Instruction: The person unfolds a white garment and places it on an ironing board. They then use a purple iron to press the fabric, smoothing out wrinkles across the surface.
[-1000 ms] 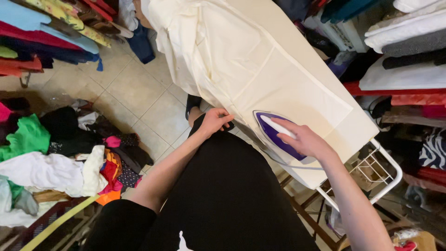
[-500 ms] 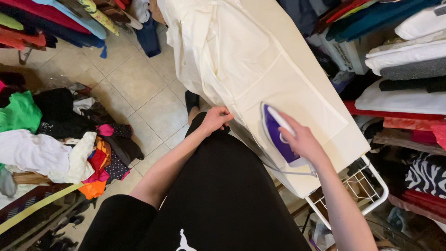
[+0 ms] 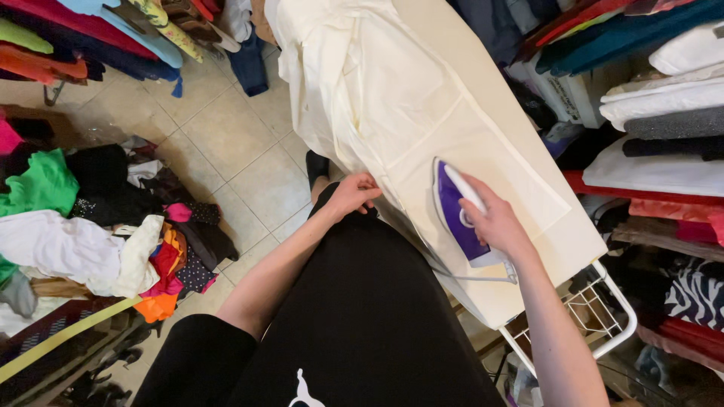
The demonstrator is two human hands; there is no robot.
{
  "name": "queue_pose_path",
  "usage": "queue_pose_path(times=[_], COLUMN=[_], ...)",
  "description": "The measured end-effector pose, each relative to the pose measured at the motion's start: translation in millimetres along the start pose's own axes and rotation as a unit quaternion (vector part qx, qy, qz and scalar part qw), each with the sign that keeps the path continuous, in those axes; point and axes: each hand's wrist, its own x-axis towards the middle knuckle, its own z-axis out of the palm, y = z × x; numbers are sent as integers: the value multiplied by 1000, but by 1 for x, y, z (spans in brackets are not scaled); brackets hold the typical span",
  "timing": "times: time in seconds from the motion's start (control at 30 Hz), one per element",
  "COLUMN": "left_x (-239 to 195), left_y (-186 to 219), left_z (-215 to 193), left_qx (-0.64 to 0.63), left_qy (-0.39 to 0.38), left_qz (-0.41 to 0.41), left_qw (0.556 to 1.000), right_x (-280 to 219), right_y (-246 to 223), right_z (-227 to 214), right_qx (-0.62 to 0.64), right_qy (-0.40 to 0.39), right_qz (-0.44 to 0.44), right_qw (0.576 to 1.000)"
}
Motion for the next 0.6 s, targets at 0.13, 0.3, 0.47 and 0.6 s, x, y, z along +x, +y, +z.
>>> queue_pose_path(times=[0.13, 0.3, 0.47, 0.6], left_x=[-11, -13, 13, 21], left_y=[27, 60, 62, 64], left_z=[-14, -33, -46, -54], left_qx=[-59, -68, -13, 0], left_qy=[28, 102, 131, 133], left_qz=[-11, 15, 15, 29], left_qw=[998, 992, 991, 991], right_x=[29, 24, 22, 43], right_y=[46, 40, 17, 25], right_z=[10, 11, 13, 0], right_qx=[144, 88, -116, -24], right_qy=[115, 0, -75, 78], right_qz=[22, 30, 30, 77], right_qw=[983, 996, 990, 994])
